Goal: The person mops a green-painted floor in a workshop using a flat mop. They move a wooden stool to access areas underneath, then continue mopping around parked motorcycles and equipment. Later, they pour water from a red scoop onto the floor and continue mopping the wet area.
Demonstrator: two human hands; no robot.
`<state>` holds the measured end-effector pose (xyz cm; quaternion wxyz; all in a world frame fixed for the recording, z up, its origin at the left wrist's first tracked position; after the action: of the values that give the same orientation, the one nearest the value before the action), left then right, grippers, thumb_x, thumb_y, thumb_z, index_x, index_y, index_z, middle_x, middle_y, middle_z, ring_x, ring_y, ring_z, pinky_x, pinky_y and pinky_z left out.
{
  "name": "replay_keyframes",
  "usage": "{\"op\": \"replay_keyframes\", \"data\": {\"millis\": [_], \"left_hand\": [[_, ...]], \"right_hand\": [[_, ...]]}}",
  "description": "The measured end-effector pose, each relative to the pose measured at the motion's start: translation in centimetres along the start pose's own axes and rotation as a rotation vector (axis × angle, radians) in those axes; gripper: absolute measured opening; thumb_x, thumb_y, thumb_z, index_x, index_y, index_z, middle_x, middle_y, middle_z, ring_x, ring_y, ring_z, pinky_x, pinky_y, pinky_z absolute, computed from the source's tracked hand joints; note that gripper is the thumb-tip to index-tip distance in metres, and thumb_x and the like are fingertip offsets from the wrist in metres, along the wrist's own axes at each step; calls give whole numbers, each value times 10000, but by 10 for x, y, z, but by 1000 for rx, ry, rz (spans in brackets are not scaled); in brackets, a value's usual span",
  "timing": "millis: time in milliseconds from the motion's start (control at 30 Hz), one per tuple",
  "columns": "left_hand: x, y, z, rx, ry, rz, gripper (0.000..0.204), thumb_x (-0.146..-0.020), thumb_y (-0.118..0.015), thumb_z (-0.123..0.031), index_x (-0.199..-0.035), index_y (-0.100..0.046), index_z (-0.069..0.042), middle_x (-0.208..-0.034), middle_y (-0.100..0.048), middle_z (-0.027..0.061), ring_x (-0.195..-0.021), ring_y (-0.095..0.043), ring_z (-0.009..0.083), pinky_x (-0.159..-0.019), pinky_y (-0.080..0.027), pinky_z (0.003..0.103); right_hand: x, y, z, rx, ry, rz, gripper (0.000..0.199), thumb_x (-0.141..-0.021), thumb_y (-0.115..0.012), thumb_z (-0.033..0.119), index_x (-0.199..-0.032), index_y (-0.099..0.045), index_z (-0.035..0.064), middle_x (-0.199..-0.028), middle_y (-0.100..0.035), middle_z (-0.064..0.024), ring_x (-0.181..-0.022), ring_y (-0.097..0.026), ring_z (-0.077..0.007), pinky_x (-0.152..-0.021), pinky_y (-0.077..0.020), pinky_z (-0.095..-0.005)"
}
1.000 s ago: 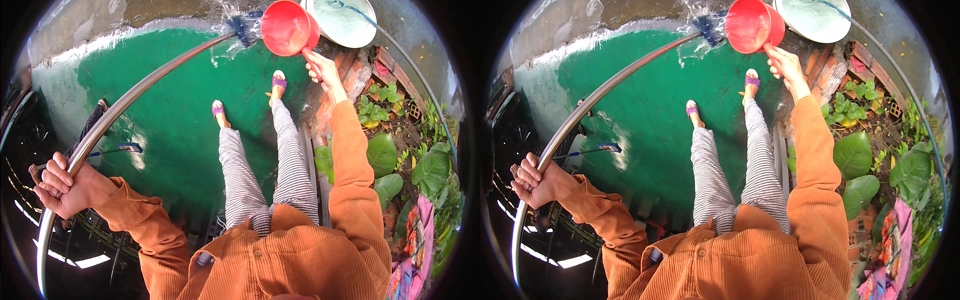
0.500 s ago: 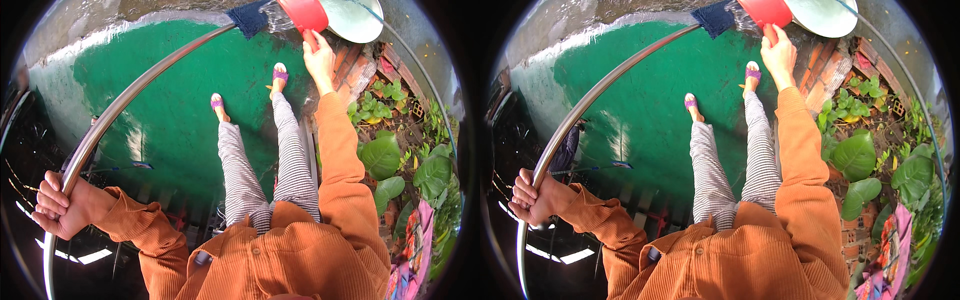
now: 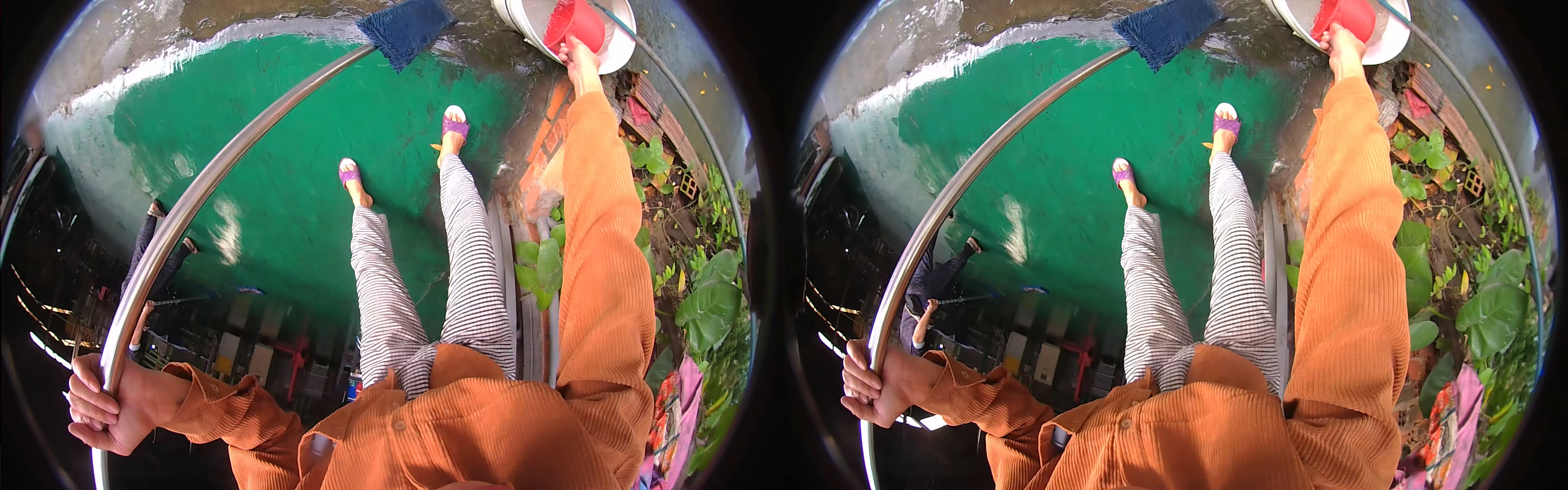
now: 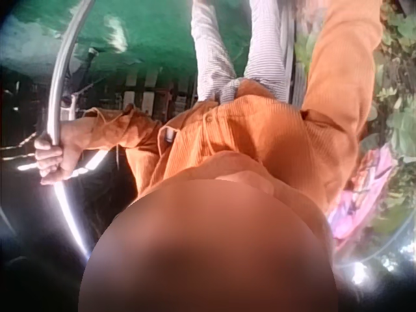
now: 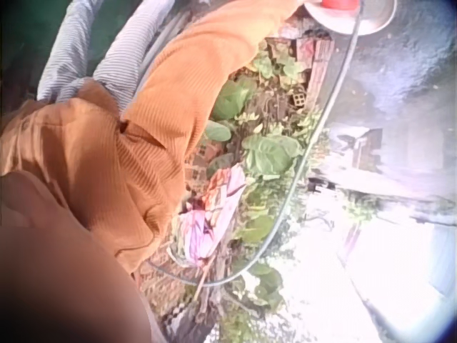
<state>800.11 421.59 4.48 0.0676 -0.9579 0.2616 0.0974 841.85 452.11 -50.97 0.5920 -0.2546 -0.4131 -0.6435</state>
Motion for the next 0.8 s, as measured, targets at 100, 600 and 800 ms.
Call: {"op": "replay_keyframes", "data": {"millis": [100,600,800], "left_hand": [[3,-6,-5,-4,-19,22,401,-791,-482,-129,-444,-287,-174,-383,-295,-53,-374,-306,67,-502,-308,237],[-15,-51,-1,-21,-13,79,395,-823,-496,-156,-483,-294,-170,-401,-273,-46,-367,-299,71,-529,-301,263],[-13,-41,0,-70,-14,20,360,-811,-502,-166,-486,-346,-161,-394,-292,-39,-356,-289,84,-521,-309,267]], "right_hand": [[6,53,-15,-547,-99,241,308,-913,-425,85,-1158,-379,-96,-851,-493,-193,-574,-431,-156,-478,-342,-247],[199,37,3,-305,-6,529,471,-860,-557,128,-1295,-420,11,-828,-568,-88,-513,-437,-56,-422,-326,-174],[204,62,-4,-546,-66,571,474,-882,-512,151,-1306,-382,-15,-846,-550,-105,-508,-428,-65,-431,-339,-178]]}}
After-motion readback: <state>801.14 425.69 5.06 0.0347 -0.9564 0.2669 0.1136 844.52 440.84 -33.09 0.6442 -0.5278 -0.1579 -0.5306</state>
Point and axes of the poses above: each hand's wrist, its own x-axis away from the middle knuckle, its own y-axis out of the back of the hand, z = x × y, the point moved 1 cm from there along -x, towards the middle knuckle
